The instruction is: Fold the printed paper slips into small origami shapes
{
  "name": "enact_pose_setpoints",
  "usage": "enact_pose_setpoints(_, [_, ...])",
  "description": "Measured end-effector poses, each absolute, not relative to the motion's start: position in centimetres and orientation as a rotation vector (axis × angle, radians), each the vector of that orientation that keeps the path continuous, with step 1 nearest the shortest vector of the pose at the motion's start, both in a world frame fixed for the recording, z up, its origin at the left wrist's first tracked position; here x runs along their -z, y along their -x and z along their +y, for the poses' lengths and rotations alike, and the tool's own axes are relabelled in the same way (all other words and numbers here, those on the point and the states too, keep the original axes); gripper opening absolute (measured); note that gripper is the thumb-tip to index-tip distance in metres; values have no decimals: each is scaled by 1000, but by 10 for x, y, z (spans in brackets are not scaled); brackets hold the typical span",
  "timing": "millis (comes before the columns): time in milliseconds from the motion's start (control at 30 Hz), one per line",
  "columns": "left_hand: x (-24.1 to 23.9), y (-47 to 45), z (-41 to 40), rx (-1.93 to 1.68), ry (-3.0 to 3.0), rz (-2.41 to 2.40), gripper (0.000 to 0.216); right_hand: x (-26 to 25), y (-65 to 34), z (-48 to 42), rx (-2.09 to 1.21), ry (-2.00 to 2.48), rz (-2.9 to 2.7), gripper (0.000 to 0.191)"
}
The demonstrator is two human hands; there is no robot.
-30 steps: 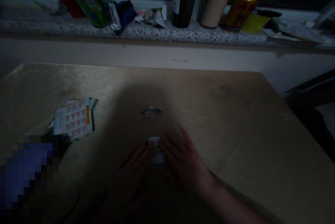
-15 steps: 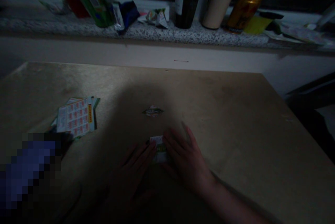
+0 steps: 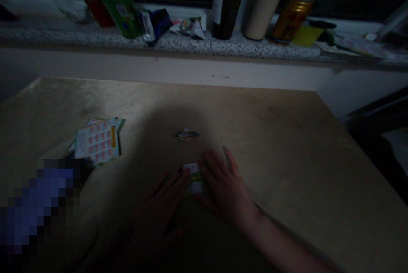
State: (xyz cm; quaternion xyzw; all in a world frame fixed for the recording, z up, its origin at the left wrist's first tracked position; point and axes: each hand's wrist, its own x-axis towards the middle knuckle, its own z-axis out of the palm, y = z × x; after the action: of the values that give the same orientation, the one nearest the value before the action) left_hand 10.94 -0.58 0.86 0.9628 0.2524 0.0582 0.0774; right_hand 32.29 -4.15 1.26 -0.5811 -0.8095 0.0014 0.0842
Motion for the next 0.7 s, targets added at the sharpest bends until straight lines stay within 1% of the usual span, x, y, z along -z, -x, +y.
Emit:
enact_pose_setpoints(100, [-2, -107, -2, -177, -2907, 712, 84, -14, -323, -43, 7, 1713, -2393, 59])
enact_pose_setpoints(167, [1, -106, -1, -210, -2920, 644, 85, -13, -323, -46, 52, 1650, -2380, 52])
enact_pose_setpoints(267, [0, -105, -1, -156, -2922, 693, 83, -9, -322, -50, 127, 1512, -2367, 39])
enact_pose_setpoints(467, [-11, -109, -7, -161, -2897, 755, 81, -9, -324, -53, 103, 1490, -2393, 38])
enact_pose_setpoints(567, [-11, -109, -8, -170, -2890, 753, 81, -9, -326, -56, 150, 1490, -2438, 36])
enact_pose_setpoints(633, [-9, -108, -7, -162, -2892, 749, 81, -7, -326, -59, 217, 1432, -2415, 31])
enact_pose_setpoints(700, [-7, -107, -6, -146, -2894, 748, 81, -5, -326, -62, 268, 1345, -2379, 23])
